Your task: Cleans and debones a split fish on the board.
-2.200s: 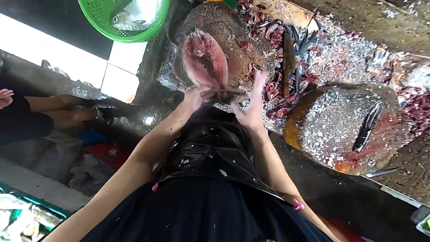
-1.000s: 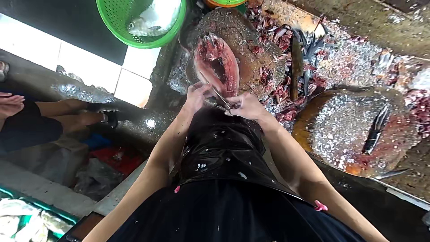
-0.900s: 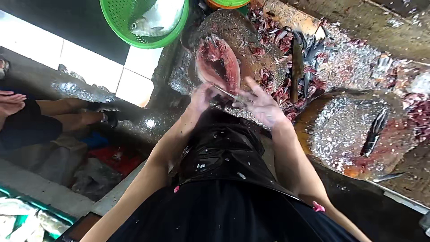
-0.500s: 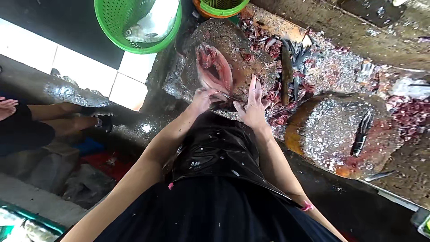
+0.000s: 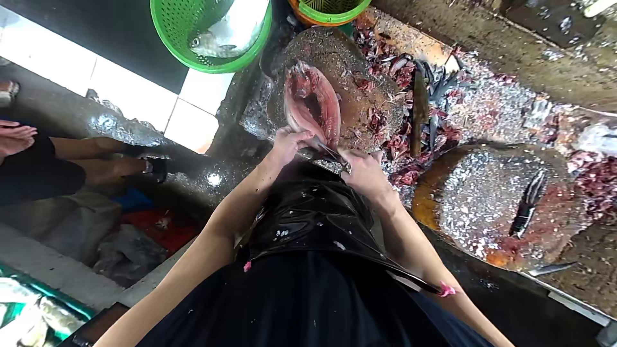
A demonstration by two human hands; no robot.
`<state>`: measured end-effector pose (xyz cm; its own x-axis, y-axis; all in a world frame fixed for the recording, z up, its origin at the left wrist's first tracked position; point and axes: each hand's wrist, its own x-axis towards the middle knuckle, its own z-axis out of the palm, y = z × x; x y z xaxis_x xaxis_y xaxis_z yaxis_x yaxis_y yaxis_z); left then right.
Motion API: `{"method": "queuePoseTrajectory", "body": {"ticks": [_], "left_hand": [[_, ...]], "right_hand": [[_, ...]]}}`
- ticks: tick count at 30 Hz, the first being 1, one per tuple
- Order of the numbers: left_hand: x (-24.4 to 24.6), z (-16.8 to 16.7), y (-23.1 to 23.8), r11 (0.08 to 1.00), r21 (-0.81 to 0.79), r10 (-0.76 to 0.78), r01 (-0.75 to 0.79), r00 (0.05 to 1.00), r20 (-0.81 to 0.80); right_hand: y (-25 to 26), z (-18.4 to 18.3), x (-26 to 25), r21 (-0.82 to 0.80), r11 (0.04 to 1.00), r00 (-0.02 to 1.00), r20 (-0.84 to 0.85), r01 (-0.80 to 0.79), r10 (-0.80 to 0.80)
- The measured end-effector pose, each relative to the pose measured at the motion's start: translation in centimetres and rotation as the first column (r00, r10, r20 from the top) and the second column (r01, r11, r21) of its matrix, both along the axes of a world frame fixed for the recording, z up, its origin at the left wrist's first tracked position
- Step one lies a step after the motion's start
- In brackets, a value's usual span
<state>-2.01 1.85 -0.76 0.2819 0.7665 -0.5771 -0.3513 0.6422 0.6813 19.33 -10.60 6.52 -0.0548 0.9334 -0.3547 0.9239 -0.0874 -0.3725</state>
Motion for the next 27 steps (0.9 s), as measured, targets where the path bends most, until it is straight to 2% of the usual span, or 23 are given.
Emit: {"method": "queuePoseTrajectory", "body": {"ticks": [3,5,7,9,10,11,14,19,24,25,27], "left_hand": [[-0.9,0.1,-0.2,0.996,0.061,-0.052,0.06,0.99,-0.129],[-1.7,0.4,0.3,0.988,0.068,-0.115,0.139,0.955,-0.273],[-2.8,1.2,2.0,0.993,0.011,-0.106,0.118,0.922,-0.371],[-3.7,1.4,4.0,0.999,-0.041,-0.039,0.025,0.93,-0.366],[-3.8,1.3,4.5,0.999,-0.049,-0.02,0.004,0.944,-0.329],[-3.8,1.2,4.7,0.999,-0.053,-0.01,-0.005,0.96,-0.281],[-3.0,1.8,4.1,0.997,-0.056,0.042,-0.051,0.987,-0.158],[-1.9,1.5,3.4,0.988,-0.05,0.144,-0.147,0.988,-0.06],[-1.2,1.5,2.9,0.99,-0.026,0.136,-0.137,0.991,-0.011],[-1.3,1.2,2.8,0.992,-0.018,0.123,-0.123,0.992,0.003],[-1.9,0.6,3.2,0.998,0.018,0.062,-0.063,0.998,0.025]], "right_hand": [[-1.4,-0.2,0.8,-0.094,0.992,0.987,-0.144,-0.083,0.069],[-2.2,0.7,1.5,-0.194,0.98,0.959,-0.282,-0.038,-0.019],[-2.8,0.8,1.4,-0.175,0.978,0.833,-0.518,0.117,-0.192],[-2.4,1.1,0.0,-0.163,0.955,0.614,-0.736,0.247,-0.285],[-1.8,1.4,-0.9,-0.167,0.947,0.55,-0.781,0.273,-0.296],[-1.2,1.5,-1.6,-0.163,0.946,0.528,-0.797,0.28,-0.294],[0.5,0.8,-2.8,-0.159,0.943,0.566,-0.766,0.293,-0.305],[1.2,0.3,-3.1,-0.17,0.939,0.615,-0.718,0.3,-0.326],[2.8,-0.2,-3.9,-0.145,0.944,0.634,-0.71,0.296,-0.308],[3.8,-0.8,-4.0,-0.148,0.949,0.659,-0.689,0.28,-0.302],[5.5,-1.0,-4.0,-0.169,0.965,0.79,-0.554,0.201,-0.262]]}}
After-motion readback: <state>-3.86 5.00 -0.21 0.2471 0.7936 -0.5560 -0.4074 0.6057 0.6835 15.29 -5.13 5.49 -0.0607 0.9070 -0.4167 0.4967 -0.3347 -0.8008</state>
